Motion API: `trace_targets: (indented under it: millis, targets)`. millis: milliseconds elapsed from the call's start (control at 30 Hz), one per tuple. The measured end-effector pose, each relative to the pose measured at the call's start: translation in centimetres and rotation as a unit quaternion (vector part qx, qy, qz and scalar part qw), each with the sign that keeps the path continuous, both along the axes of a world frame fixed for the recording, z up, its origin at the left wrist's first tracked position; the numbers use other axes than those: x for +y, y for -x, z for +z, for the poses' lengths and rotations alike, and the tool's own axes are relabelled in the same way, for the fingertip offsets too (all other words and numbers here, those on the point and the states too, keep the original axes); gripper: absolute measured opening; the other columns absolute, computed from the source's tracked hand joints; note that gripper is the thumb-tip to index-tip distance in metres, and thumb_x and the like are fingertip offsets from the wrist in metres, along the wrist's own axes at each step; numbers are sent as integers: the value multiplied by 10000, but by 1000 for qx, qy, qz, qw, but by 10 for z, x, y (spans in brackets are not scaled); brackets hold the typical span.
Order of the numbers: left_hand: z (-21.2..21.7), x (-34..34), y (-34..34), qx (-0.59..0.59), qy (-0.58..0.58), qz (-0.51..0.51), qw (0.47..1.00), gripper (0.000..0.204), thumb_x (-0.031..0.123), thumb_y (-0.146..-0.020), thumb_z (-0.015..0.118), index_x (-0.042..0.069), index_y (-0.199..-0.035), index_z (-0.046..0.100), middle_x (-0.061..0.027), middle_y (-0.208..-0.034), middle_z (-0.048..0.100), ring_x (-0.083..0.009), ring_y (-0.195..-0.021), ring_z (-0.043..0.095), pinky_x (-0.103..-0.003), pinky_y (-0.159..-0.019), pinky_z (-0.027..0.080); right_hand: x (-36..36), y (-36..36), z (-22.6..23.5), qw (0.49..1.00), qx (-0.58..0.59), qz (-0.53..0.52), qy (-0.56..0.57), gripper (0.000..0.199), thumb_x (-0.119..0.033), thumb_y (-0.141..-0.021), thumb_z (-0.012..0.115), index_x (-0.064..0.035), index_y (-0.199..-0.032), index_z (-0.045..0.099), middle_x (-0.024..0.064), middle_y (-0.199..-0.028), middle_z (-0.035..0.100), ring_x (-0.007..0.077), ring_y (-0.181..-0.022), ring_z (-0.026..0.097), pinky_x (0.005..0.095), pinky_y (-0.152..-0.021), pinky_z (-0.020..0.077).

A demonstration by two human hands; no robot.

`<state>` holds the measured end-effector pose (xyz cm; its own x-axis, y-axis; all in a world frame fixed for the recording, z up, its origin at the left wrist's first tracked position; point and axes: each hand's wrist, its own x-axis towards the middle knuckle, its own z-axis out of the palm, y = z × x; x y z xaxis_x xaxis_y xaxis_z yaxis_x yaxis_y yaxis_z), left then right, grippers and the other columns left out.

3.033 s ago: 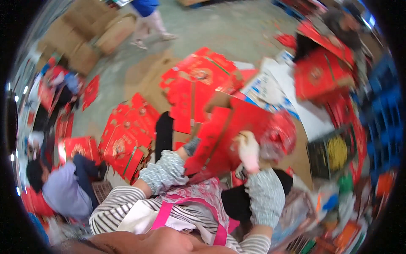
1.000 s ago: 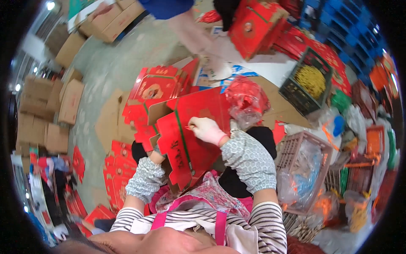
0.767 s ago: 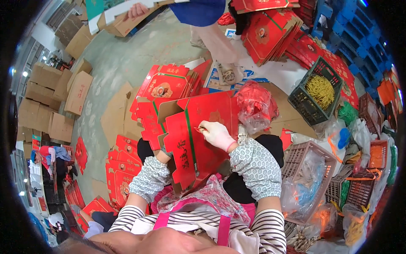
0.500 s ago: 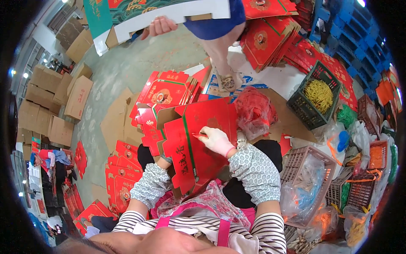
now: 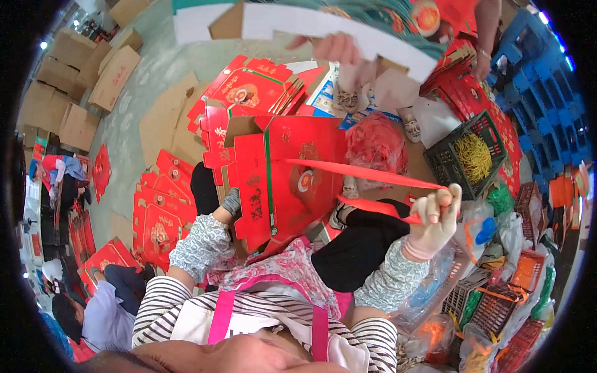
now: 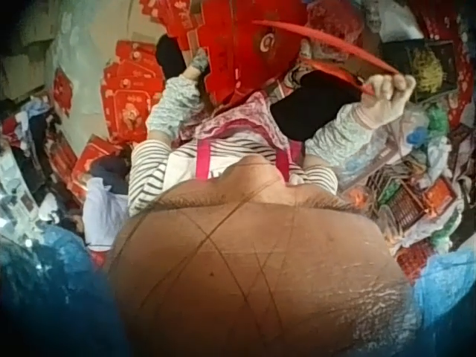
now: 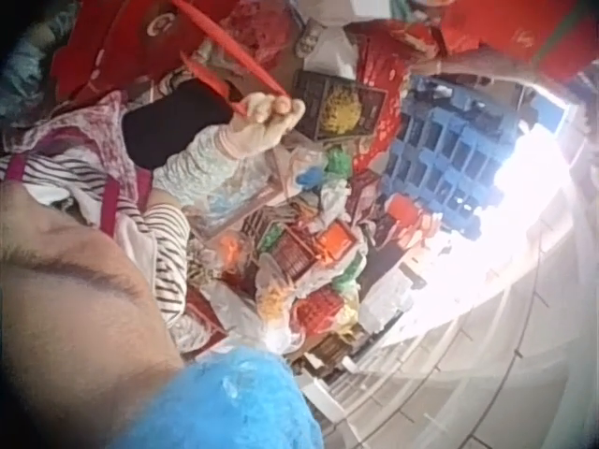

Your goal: Assembling red cardboard gift boxes by folding them and attaching handles.

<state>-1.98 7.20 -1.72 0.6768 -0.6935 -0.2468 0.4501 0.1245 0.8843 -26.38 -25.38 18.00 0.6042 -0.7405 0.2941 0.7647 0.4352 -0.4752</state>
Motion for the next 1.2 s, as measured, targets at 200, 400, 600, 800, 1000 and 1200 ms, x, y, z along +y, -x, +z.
trace_targets:
  millis: [200, 400, 600, 800, 1000, 1200]
  targets:
    - [-11, 43, 21, 179, 30, -11, 983, 293, 195, -955, 416, 45, -1189, 511, -88, -1130, 585, -212, -1018, 572, -350, -876, 480, 24, -18, 8, 972, 155, -140, 108, 289, -215, -953, 465, 13, -1129, 481, 87, -885, 641, 45, -439, 367, 178, -407, 284]
    - [8, 29, 29, 300, 49, -7, 953, 309, 250, -937, 487, 53, -1171, 527, -111, -1089, 617, -246, -949, 621, -390, -834, 521, 78, -62, -42, 824, 385, -72, 410, 74, -124, -856, 541, -68, -852, 590, 34, -1110, 541, 47, -655, 483, 180, -521, 372]
    - [-22, 46, 32, 376, 74, -100, 918, 349, 294, -937, 474, 41, -1171, 526, -123, -1103, 612, -257, -943, 621, -399, -844, 511, 136, -84, -113, 805, 410, 234, 360, 126, 19, -861, 500, -5, -952, 585, 74, -768, 594, 133, -702, 578, 250, -641, 463]
    - [17, 27, 43, 382, 38, -38, 923, 214, 226, -936, 470, 59, -1018, 575, -88, -902, 630, -223, -787, 624, -367, -706, 531, 165, -69, -179, 573, 465, 100, 668, 218, -99, -789, 496, -93, -976, 609, 142, -810, 643, 324, -795, 625, 435, -690, 493]
    - [8, 35, 45, 360, 50, -43, 931, 195, 199, -933, 471, 56, -1019, 571, -84, -908, 630, -218, -810, 623, -360, -725, 528, 168, -83, -175, 613, 512, 165, 579, 185, -89, -774, 505, -92, -929, 604, 114, -813, 663, 308, -763, 641, 417, -666, 503]
    - [41, 28, 50, 292, -34, -28, 956, 181, 120, -934, 454, 55, -1051, 575, -60, -972, 627, -168, -849, 613, -305, -737, 524, 177, -88, -179, 625, 504, 149, 577, 138, -139, -780, 530, -105, -891, 604, 124, -758, 647, 316, -726, 632, 427, -636, 494]
